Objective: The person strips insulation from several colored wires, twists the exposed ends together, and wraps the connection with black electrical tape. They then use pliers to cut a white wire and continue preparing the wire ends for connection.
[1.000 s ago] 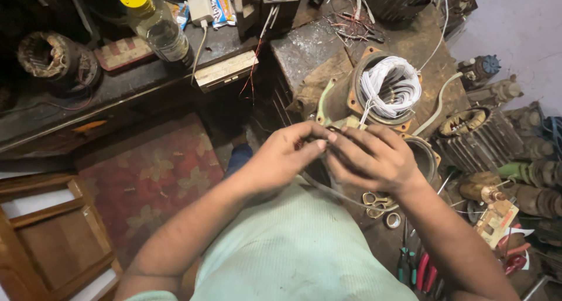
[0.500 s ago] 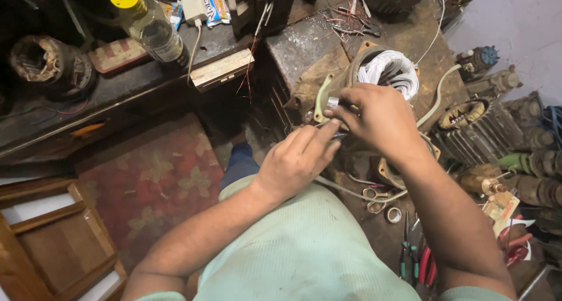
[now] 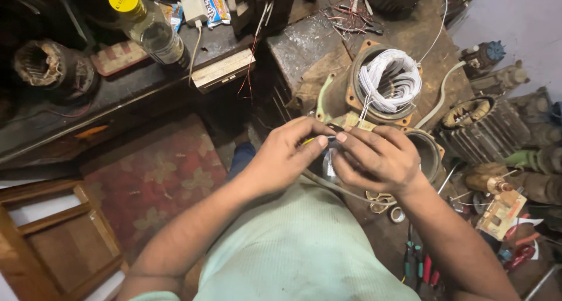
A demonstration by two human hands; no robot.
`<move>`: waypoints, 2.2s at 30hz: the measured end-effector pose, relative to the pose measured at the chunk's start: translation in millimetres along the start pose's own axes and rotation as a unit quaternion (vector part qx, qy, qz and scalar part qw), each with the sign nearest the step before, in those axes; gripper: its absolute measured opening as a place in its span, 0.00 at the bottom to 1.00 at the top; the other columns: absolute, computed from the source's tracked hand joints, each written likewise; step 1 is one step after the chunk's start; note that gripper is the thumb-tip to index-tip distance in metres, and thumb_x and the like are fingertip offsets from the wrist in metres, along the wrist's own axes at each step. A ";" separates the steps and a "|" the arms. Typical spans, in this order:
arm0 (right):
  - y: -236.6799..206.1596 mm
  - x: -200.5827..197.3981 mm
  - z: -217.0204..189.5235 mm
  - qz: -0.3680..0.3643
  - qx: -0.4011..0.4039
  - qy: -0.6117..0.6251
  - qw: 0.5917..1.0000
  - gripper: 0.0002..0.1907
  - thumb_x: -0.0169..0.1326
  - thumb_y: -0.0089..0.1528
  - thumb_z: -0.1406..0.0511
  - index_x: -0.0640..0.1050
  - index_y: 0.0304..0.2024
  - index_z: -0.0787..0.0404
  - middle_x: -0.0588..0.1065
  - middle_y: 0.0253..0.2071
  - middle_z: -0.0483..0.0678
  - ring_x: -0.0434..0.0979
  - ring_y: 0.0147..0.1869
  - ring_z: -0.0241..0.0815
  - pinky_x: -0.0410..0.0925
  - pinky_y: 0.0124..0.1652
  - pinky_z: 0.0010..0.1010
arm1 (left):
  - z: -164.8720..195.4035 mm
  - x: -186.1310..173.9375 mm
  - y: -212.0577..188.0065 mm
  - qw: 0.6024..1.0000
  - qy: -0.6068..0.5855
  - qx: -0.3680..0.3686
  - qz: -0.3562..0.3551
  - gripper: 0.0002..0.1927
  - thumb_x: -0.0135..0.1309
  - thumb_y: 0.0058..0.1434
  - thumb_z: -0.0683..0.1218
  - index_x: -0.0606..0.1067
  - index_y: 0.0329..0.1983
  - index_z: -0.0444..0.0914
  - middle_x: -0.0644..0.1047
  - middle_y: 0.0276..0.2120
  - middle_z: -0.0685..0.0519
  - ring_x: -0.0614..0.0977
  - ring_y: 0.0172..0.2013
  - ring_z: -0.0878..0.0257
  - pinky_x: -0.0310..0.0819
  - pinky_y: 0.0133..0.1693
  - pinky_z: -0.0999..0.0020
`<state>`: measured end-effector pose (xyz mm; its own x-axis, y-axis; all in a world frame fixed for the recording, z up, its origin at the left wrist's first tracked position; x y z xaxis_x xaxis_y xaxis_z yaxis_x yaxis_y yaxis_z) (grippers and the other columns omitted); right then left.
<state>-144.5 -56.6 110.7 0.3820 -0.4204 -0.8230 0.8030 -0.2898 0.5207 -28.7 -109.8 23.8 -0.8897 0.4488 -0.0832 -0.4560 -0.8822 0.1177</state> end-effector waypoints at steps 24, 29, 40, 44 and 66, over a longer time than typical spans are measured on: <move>-6.3 5.5 21.1 -0.014 0.135 0.078 0.988 0.14 0.60 0.57 0.68 0.82 0.46 0.57 0.74 0.56 0.54 0.80 0.48 0.50 0.71 0.42 0.37 | -28.6 23.1 3.9 0.954 -0.251 -0.137 -0.086 0.13 0.53 0.71 0.46 0.78 0.54 0.35 0.80 0.46 0.54 0.77 0.47 0.71 0.72 0.51 0.70; -9.4 1.5 0.8 0.042 0.019 0.021 0.999 0.09 0.62 0.60 0.70 0.81 0.44 0.58 0.74 0.54 0.50 0.82 0.47 0.46 0.72 0.40 0.32 | 2.4 3.3 -0.1 0.999 0.031 0.006 0.006 0.10 0.51 0.71 0.45 0.77 0.49 0.35 0.79 0.41 0.48 0.82 0.45 0.58 0.76 0.48 0.64; -12.2 57.9 85.6 -0.115 0.444 0.232 0.858 0.10 0.62 0.60 0.65 0.80 0.41 0.64 0.77 0.38 0.54 0.79 0.41 0.55 0.70 0.40 0.40 | 40.0 12.6 -7.8 0.951 0.260 0.137 0.094 0.12 0.53 0.68 0.39 0.72 0.54 0.34 0.72 0.44 0.44 0.79 0.45 0.46 0.75 0.47 0.57; -22.3 69.8 94.1 -0.179 0.494 0.221 0.822 0.10 0.63 0.61 0.63 0.80 0.39 0.63 0.77 0.37 0.54 0.79 0.39 0.54 0.70 0.39 0.40 | 51.7 18.8 -10.8 0.916 0.329 0.196 0.117 0.18 0.58 0.66 0.41 0.72 0.57 0.30 0.72 0.38 0.45 0.79 0.38 0.50 0.75 0.42 0.59; -11.2 18.9 58.6 0.004 0.344 0.171 0.923 0.11 0.59 0.63 0.72 0.80 0.48 0.59 0.77 0.53 0.50 0.82 0.52 0.48 0.74 0.46 0.32 | 26.2 0.3 -6.8 0.985 0.134 0.094 0.063 0.10 0.53 0.69 0.40 0.73 0.53 0.35 0.72 0.45 0.44 0.79 0.46 0.46 0.75 0.47 0.59</move>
<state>-173.1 -111.7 102.7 0.6035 -0.1629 -0.7805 0.3631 -0.8154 0.4509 -26.4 -99.9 48.9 -0.9134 0.2623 -0.3112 -0.3613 -0.8747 0.3230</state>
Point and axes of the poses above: each hand's wrist, its own y-axis towards the middle knuckle, its own x-axis out of the palm, z = x × y, the point moved 9 cm from there along y, towards the middle knuckle
